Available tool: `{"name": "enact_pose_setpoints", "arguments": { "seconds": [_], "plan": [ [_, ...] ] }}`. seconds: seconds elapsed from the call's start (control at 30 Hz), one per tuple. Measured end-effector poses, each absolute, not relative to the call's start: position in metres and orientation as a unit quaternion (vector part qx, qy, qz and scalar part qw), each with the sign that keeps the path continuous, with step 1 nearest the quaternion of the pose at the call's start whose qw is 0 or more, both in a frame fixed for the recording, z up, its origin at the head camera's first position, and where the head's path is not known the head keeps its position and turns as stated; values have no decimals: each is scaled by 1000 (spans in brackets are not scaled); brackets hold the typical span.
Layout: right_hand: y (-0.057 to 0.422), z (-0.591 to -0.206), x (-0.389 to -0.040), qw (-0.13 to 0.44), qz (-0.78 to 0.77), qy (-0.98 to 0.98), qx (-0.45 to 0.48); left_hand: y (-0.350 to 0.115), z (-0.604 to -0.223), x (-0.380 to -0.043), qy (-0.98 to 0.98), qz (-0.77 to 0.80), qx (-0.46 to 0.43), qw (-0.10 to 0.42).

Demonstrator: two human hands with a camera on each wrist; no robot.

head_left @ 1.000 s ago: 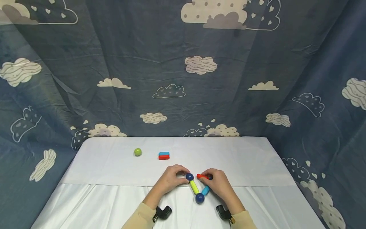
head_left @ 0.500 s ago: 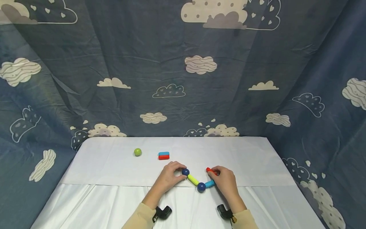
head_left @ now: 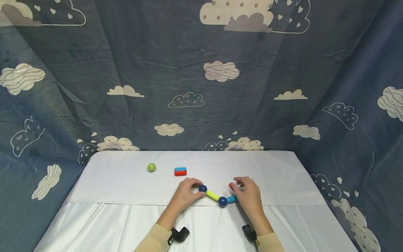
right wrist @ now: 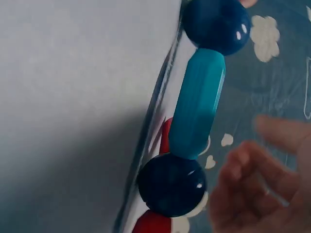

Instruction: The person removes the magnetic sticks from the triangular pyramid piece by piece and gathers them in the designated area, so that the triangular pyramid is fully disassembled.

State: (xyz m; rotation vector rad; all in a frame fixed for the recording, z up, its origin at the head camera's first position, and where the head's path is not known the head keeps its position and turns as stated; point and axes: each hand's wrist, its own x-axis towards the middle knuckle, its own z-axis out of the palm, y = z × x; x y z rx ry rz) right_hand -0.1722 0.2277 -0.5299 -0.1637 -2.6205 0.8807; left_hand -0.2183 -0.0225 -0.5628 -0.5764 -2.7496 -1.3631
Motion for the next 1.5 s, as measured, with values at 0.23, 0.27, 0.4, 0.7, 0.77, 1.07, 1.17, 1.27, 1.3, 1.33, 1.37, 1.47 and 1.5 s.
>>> {"name": "enact_pose_setpoints", "arguments": {
  "seconds": [0.23,0.27,0.4,0.7,0.77,1.07,1.17,1.27,1.3,1.33,1.37,1.47,1.5],
  "plan": [
    [205,-530,-166,122,379,-917,33,-22,-563,-218,-884,-435,-170,32],
    [203,-531,-165,111,383,-916,41,-22,-563,-218,-884,-436,-170,30],
    [198,-536,-165,78,376,-922,52,-23,-563,-217,-884,-434,-172,15],
    [197,-541,-167,43,319,-945,57,-23,-563,-217,-885,-424,-192,9],
    [197,-540,-166,41,314,-947,61,-23,-563,-217,-884,-424,-195,8],
    [197,-539,-165,43,307,-949,65,-24,-563,-216,-878,-434,-201,-6],
    [196,-539,-165,41,304,-950,61,-24,-563,-216,-876,-442,-195,-15],
    [196,-538,-165,35,304,-951,52,-25,-562,-218,-872,-454,-182,-11],
    [196,-538,-165,32,304,-951,50,-25,-561,-218,-870,-459,-178,-8],
    [196,-538,-165,29,306,-950,45,-26,-561,-219,-869,-462,-175,-6],
    [196,-538,-164,27,306,-951,43,-26,-561,-220,-868,-465,-173,-3],
    [196,-538,-165,24,305,-951,41,-27,-562,-221,-866,-470,-172,-2],
    [196,-538,-165,24,306,-951,39,-27,-562,-221,-864,-473,-173,0]
  ]
}}
